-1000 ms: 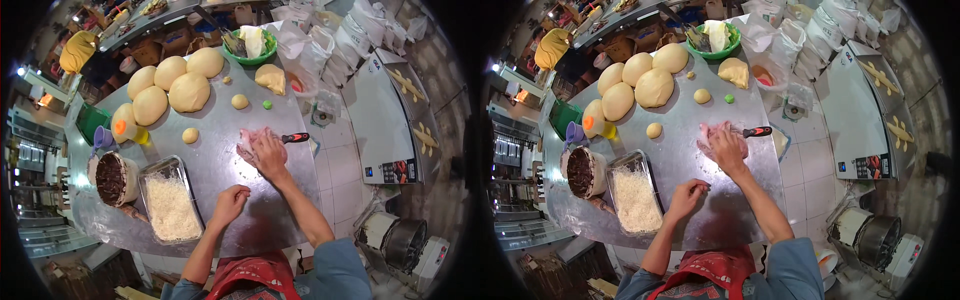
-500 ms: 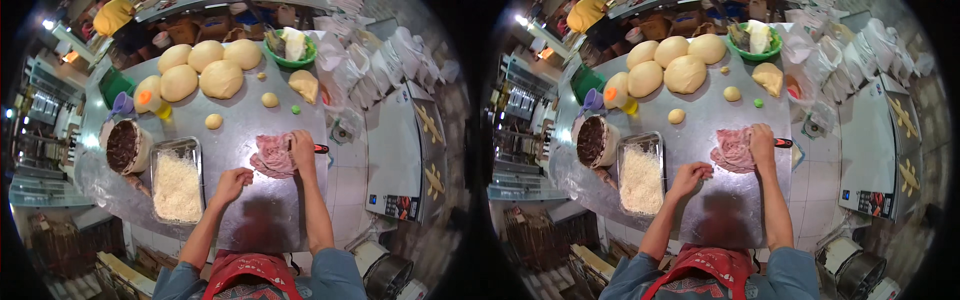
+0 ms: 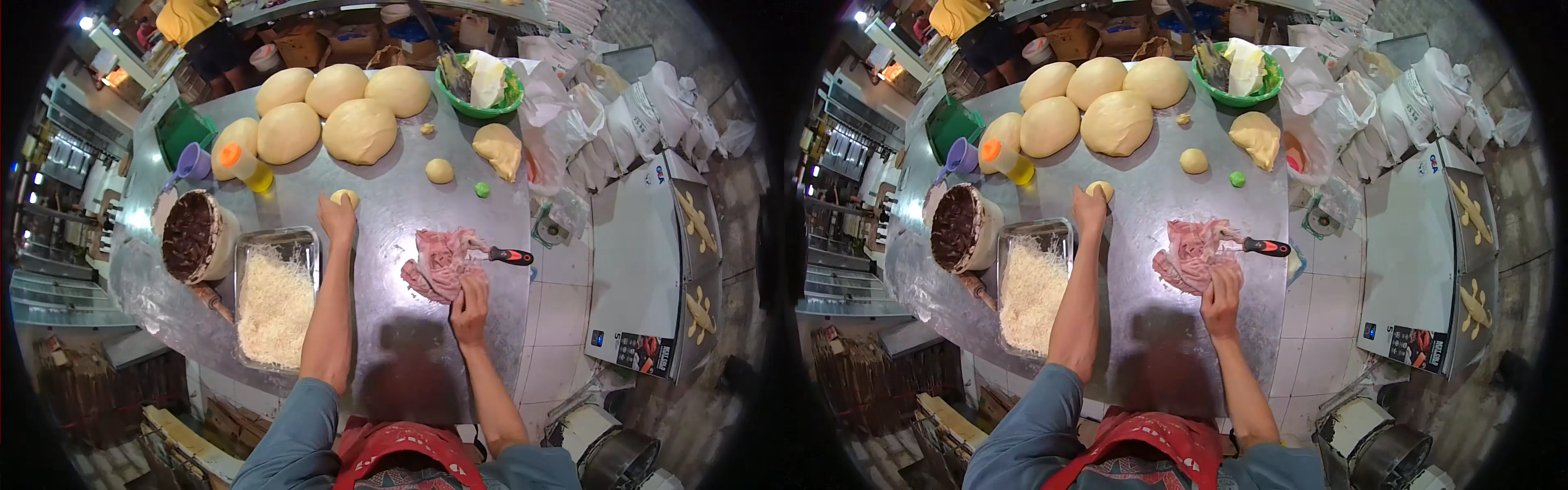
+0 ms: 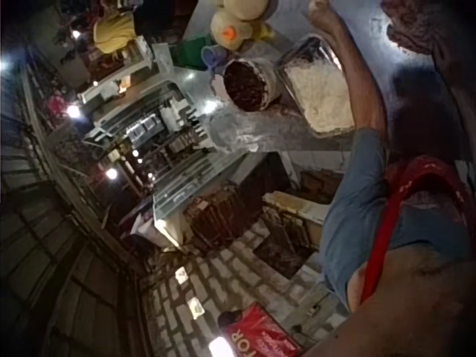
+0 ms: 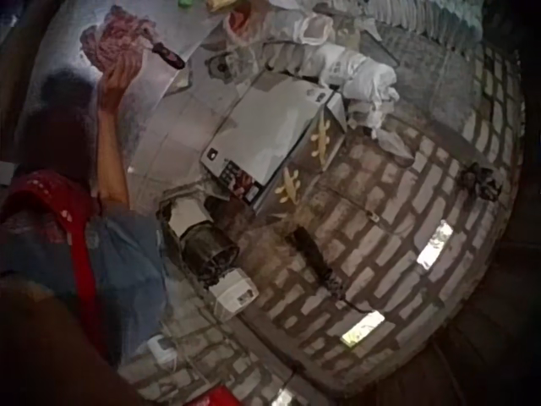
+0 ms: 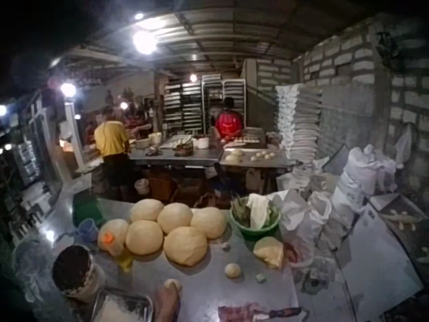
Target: Preparing dough portions by flattening them, adding chocolate filling, and rolling them into long strips.
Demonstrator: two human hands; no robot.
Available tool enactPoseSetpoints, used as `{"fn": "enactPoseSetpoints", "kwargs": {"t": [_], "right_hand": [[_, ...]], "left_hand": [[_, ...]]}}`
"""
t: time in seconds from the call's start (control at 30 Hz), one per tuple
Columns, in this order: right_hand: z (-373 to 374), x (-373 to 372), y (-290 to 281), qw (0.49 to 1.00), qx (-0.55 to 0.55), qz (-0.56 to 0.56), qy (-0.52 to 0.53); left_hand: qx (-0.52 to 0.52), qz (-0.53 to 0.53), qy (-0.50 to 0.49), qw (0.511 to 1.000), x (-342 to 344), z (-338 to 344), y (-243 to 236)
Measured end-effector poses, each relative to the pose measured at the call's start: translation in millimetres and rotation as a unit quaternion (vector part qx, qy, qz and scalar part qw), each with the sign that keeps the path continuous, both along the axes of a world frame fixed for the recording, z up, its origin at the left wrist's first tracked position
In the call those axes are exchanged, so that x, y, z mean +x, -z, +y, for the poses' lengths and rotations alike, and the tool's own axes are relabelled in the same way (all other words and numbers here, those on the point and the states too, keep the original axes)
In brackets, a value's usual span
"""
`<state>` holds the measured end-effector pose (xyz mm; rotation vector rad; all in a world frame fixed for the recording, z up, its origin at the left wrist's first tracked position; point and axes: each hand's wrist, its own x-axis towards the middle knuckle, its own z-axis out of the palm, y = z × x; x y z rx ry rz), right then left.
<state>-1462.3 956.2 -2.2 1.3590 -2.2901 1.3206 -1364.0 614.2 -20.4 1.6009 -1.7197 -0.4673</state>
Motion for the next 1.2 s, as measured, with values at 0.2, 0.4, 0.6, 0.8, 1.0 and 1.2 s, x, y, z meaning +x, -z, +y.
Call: {"fn": "enactPoseSetpoints", "kwargs": {"t": [0.2,0.4,0.6,0.8,1.0,1.2], "right_hand": [[-0.9,-7.0,12.1,1.0,0.025,0.005,0.018],[7.7,-15.1,13.9,0.998,0.047,0.03,0.007],[15.0,-19.0,32.5,0.997,0.044,0.061,0.017],[2.4,-7.9,2.3,0.998,0.019,0.058,0.025],[19.8,-11.6,-1.8,0.998,0.006,0.051,0.044],[-21.4,48.6,-43.2,0.984,-0.046,-0.175,-0.006]], "left_hand": [[0.067,-0.077,0.031,0.994,-34.9,-6.7,-16.4],[0.301,0.081,0.234,0.921,-1.0,-39.0,-13.5],[0.393,0.274,0.253,0.84,28.1,-15.6,23.5],[-0.128,0.019,0.267,0.955,22.1,-29.5,55.1],[0.386,0.225,0.315,0.837,17.5,-11.6,-15.9],[0.435,0.365,0.338,0.75,77.4,113.0,-50.2]]}}
